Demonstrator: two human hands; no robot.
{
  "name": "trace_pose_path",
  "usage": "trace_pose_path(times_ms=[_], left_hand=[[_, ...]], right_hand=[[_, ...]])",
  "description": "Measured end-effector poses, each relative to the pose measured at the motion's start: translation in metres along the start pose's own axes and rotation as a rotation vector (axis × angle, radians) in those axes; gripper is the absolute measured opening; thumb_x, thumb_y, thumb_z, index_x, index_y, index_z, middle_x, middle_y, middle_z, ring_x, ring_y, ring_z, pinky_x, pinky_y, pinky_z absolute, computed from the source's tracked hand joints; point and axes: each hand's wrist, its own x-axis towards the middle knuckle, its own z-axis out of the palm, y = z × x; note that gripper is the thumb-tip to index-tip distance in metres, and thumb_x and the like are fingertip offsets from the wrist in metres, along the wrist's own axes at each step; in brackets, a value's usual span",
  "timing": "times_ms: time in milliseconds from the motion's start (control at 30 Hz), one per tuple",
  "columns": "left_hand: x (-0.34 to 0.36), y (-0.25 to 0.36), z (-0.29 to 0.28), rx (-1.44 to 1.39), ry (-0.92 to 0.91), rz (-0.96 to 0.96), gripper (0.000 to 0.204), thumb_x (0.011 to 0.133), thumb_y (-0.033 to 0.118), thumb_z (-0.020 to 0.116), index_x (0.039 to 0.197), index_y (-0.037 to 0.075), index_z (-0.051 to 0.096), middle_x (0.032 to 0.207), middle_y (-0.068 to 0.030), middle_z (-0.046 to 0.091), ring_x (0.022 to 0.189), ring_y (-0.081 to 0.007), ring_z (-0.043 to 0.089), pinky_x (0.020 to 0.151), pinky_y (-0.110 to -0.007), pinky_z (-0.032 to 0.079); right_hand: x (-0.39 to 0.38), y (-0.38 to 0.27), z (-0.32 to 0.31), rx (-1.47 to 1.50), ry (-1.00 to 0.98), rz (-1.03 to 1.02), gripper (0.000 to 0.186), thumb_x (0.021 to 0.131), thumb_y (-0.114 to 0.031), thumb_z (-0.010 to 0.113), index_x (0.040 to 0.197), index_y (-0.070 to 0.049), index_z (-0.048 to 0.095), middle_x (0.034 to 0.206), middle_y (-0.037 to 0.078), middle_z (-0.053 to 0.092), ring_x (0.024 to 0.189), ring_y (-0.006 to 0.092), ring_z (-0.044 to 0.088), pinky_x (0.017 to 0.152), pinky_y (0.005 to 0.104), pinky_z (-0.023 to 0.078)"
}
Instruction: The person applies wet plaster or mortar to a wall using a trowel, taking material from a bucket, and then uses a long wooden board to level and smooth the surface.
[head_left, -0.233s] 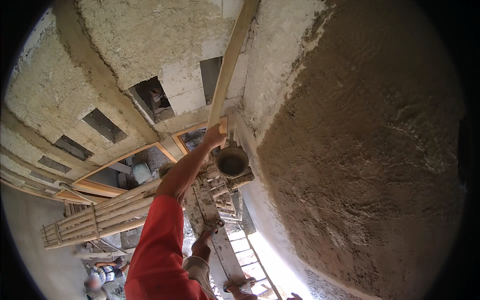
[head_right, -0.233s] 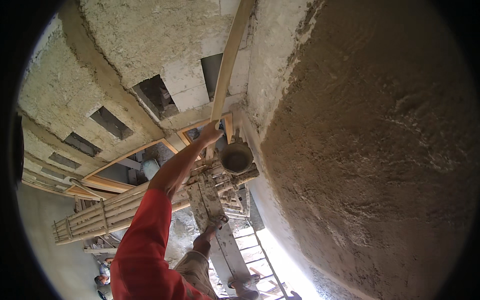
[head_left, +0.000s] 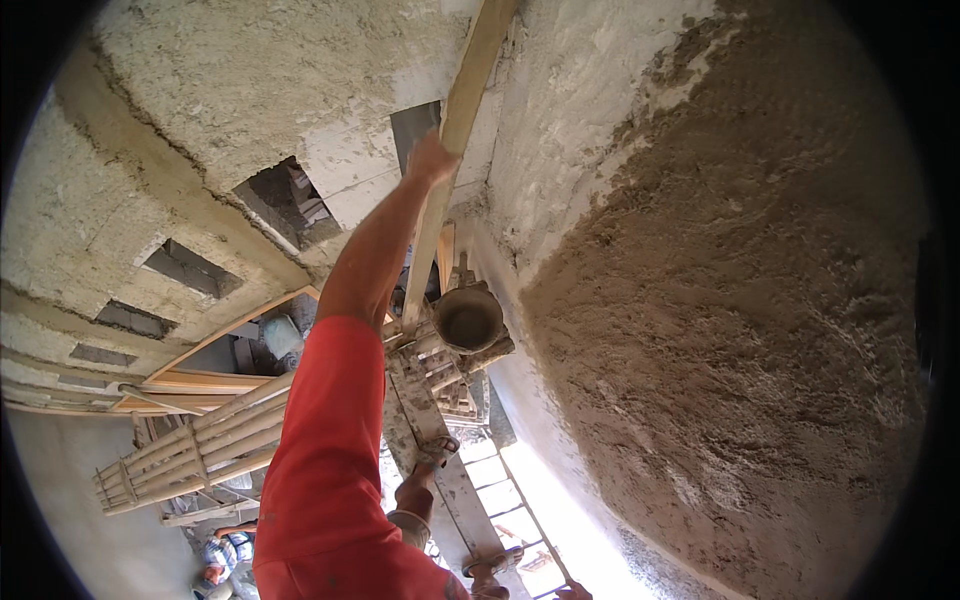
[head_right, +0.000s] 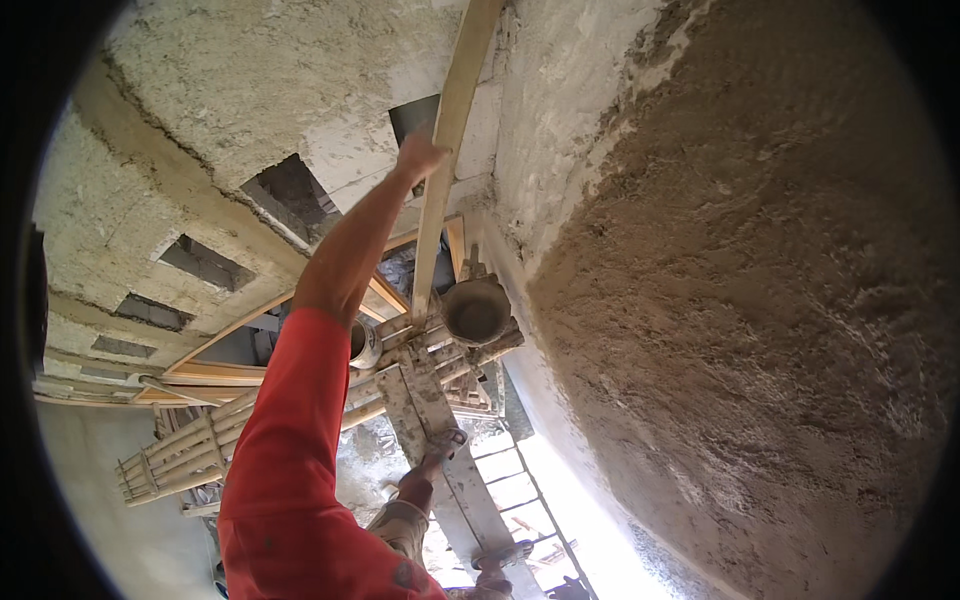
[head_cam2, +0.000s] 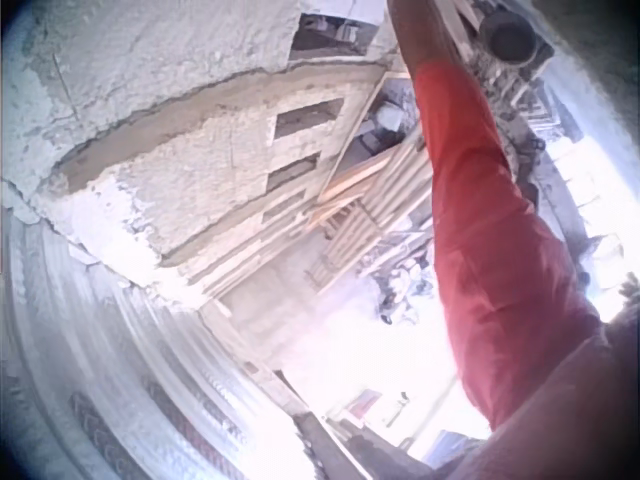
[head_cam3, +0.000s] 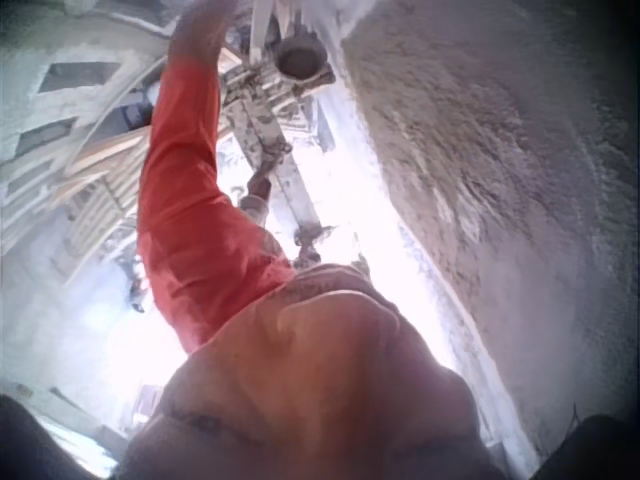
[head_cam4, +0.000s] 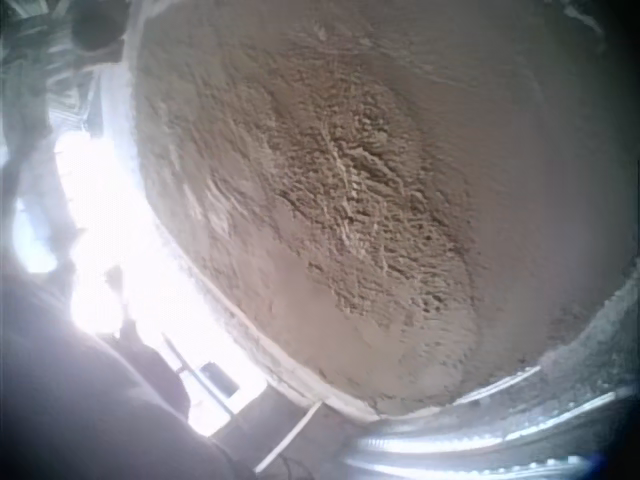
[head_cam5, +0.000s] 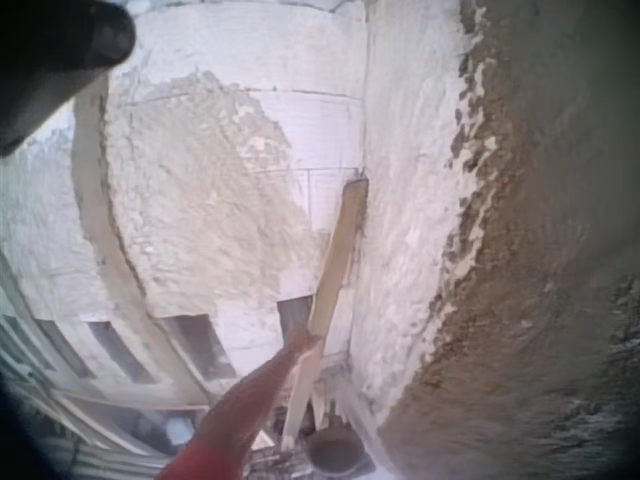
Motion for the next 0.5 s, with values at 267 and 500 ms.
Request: trace_pose_path(times_ms=[267,500], left_hand=[[0.144,0.013,0.038,-0.298,0.072,0.088,0.094,0.065,0.039,0.083,0.139,-0.001,0.041,0.124,-0.0257,0.06,0.115,-0.0396,0.058,0.099,-0.045,0.047],[0.159,-0.011,0.056,-0.322,0.098,0.261,0.058,0.082,0.029,0.077,0.119,-0.004,0.048,0.106,-0.0169,0.062,0.088,-0.0243,0.065,0.071,-0.04,0.054]], right_hand=[[-0.083,0.002,0.034,0.063,0.078,0.177,0.038,0.087,-0.002,0.057,0.125,0.001,0.057,0.094,0.013,0.071,0.075,0.0204,0.071,0.058,0.0274,0.055],[-0.107,-0.011,0.053,0.405,0.056,0.212,0.049,0.086,-0.01,0.061,0.132,0.003,0.05,0.093,0.015,0.071,0.073,0.0216,0.071,0.056,0.0285,0.056]])
